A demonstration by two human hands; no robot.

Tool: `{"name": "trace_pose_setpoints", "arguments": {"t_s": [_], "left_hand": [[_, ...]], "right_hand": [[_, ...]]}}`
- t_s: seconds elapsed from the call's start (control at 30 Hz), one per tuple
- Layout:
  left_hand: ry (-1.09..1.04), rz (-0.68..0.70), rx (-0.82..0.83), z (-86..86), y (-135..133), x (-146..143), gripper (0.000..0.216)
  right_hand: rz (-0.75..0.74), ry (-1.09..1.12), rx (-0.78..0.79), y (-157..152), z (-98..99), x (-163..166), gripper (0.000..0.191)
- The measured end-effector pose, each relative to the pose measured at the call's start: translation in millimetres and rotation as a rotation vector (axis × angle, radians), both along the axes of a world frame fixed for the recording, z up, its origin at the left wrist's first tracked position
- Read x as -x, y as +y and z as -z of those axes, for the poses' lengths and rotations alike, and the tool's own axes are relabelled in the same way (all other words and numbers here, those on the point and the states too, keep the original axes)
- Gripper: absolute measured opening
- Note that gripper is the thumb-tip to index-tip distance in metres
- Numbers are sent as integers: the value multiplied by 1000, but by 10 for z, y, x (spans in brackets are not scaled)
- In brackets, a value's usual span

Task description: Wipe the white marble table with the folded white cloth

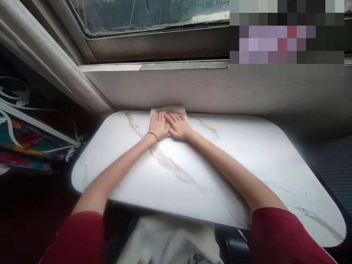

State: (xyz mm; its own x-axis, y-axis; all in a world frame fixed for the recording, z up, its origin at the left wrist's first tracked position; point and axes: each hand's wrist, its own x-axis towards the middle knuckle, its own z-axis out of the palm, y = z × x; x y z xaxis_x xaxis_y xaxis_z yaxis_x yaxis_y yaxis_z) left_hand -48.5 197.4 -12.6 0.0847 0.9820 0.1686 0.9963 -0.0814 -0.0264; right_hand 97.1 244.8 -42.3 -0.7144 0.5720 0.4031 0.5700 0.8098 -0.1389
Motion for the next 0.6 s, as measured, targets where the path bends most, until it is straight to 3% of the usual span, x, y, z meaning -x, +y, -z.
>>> {"name": "trace_pose_setpoints", "arguments": {"t_s": [0.17, 0.37, 0.6], "left_hand": [[-28, -12, -22, 24, 138, 9, 59], [-37, -17, -8, 4, 118, 1, 60], [-34, 24, 12, -15, -114, -33, 61]], "right_hand": [[33, -24, 34, 106, -34, 11, 69], [52, -52, 31, 83, -77, 21, 68], [93, -80, 27, -243, -117, -29, 67]]}}
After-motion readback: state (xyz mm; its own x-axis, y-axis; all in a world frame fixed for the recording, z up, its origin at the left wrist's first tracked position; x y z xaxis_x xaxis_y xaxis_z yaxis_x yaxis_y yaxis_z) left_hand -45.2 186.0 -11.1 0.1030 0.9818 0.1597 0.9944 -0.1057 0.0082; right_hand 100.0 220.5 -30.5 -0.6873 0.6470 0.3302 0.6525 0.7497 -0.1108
